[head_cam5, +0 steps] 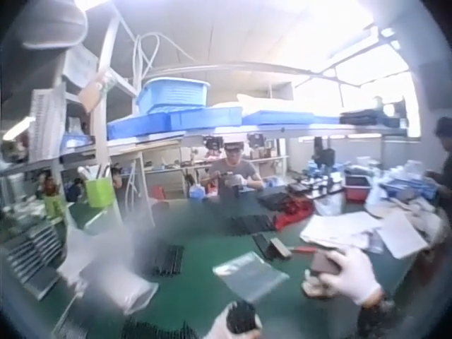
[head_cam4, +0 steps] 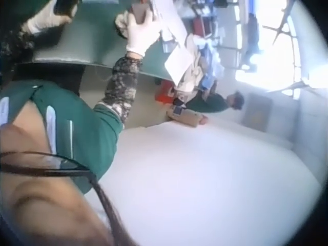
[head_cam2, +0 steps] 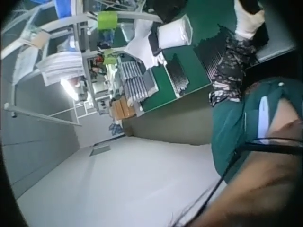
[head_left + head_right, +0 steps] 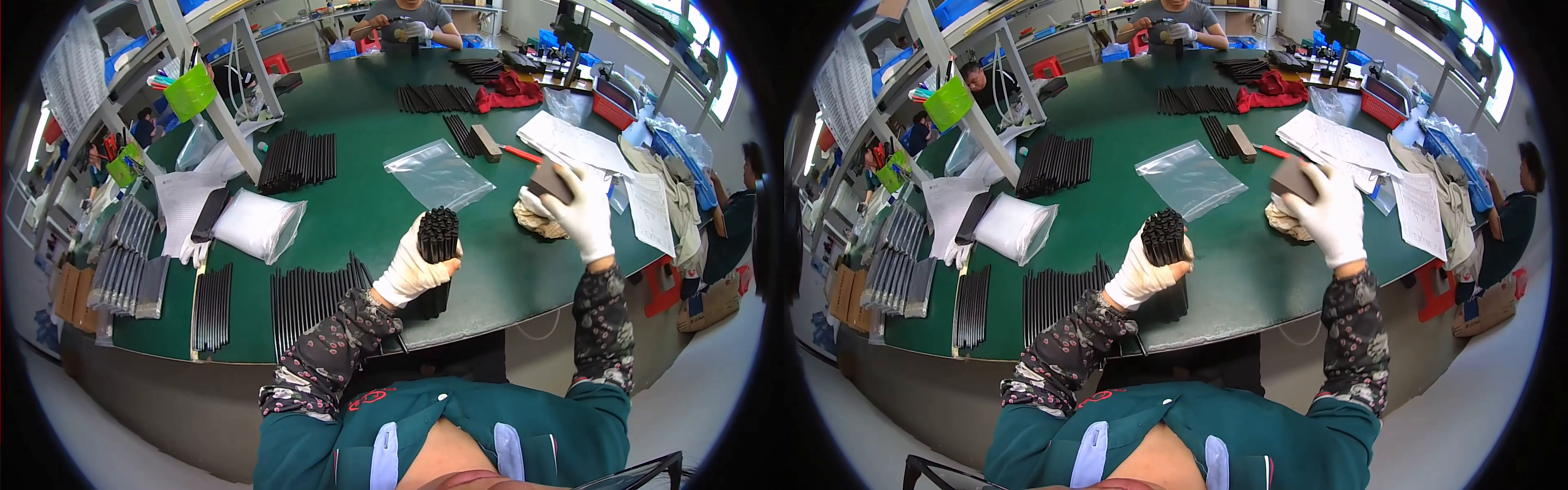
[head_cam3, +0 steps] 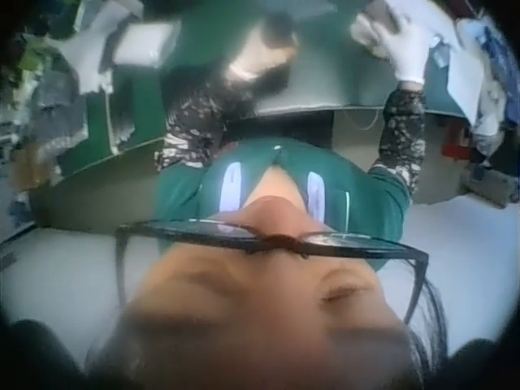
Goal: Cleaning individual black rods with a cloth and air duster before bundling them together.
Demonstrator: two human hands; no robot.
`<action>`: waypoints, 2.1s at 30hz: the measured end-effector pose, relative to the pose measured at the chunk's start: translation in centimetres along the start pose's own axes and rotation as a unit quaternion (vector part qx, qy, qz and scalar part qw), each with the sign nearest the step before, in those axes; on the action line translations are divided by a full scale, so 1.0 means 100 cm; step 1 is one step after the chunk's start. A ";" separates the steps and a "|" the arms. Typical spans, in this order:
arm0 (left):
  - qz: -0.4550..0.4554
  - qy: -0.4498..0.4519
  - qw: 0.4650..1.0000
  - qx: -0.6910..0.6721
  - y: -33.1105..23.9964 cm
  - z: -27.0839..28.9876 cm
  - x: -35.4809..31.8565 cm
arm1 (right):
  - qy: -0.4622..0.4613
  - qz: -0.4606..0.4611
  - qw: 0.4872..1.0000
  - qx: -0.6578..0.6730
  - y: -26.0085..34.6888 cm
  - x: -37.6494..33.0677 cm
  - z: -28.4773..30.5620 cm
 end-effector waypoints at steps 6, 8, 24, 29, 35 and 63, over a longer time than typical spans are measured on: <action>0.010 0.017 1.000 -0.008 0.003 -0.004 0.003 | 0.077 -0.400 0.897 -0.174 -0.165 -0.106 -0.047; 0.001 0.007 1.000 0.000 -0.001 -0.001 0.001 | 0.143 -0.429 0.882 -0.132 -0.175 -0.121 -0.060; -0.042 -0.007 0.996 0.078 0.063 0.009 -0.019 | 0.315 0.338 0.876 0.140 0.244 -0.021 0.003; -0.094 -0.050 0.961 0.254 -0.006 -0.010 -0.013 | 0.435 0.255 0.855 0.120 0.228 -0.004 -0.041; -0.061 -0.057 0.957 0.278 -0.003 -0.009 -0.010 | 0.431 0.205 0.854 0.207 0.221 0.008 -0.054; -0.084 -0.046 0.976 0.197 0.002 -0.006 -0.017 | 0.269 0.010 0.653 0.708 0.179 -0.054 -0.038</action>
Point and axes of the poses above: each hand's wrist, its own x-axis towards the middle knuckle, its own z-axis out of the back of the hand, y = z × x, the point moved 10 cm from there along x, towards the middle knuckle, and after that the axes turned 10 degrees about -x, right-handed, at the moved point
